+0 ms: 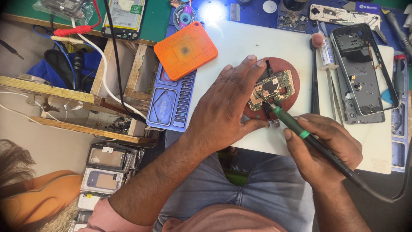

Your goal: The person uses a soldering iron to work on a small circuit board mounted on a red holder. They then use a small brush to clean the board's surface.

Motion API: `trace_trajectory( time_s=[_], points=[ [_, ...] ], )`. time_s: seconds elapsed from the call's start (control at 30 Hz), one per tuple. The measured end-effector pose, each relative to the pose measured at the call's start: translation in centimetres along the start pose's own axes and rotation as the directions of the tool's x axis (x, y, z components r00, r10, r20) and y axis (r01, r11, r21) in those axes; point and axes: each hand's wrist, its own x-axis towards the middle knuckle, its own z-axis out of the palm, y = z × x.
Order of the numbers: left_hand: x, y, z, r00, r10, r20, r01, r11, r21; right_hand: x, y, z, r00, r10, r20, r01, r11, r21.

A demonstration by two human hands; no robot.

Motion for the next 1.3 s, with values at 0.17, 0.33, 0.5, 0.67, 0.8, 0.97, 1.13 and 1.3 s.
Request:
trace_trajectory(
  time_s=[0.17,0.33,0.5,0.67,0.8,0.97,1.13,1.3],
  points=[
    [0.0,0.0,0.0,1.000,0.002,-0.003,-0.002,1.000,0.001,0.0,-0.2,-0.1,1.000,0.007,0.009,-0.006,1.000,-0.021],
    [0.0,0.0,-0.1,1.000,-0.002,-0.002,0.002,1.000,0.000,0.0,-0.2,0.0,1.000,-0.002,0.010,0.003,1.000,-0.020],
    [0.0,0.0,-0.1,1.000,0.000,-0.002,0.000,1.000,-0.008,0.0,0.0,0.0,1.000,-0.015,0.015,0.016,1.000,-0.024],
    [0.0,0.1,-0.1,1.000,-0.001,-0.002,0.001,1.000,-0.006,0.0,0.1,0.0,1.000,-0.014,0.014,0.015,1.000,-0.023],
    [0.0,0.0,-0.1,1.000,-0.003,0.003,0.004,1.000,-0.004,0.0,0.2,0.0,1.000,-0.012,0.014,0.012,1.000,-0.025],
    [0.1,0.1,-0.2,1.000,-0.008,0.006,0.008,1.000,0.004,-0.5,0.1,-0.2,0.999,0.036,-0.015,-0.037,0.999,-0.014],
    [0.6,0.3,-0.5,0.999,-0.021,-0.025,0.021,1.000,0.022,-0.8,0.6,-0.2,0.992,0.111,-0.062,-0.103,0.987,0.121],
    [1.2,0.6,-1.1,0.992,-0.128,0.025,0.128,0.991,-0.044,-1.0,0.9,0.2,0.982,0.145,-0.124,-0.124,0.980,0.158]
  ],
)
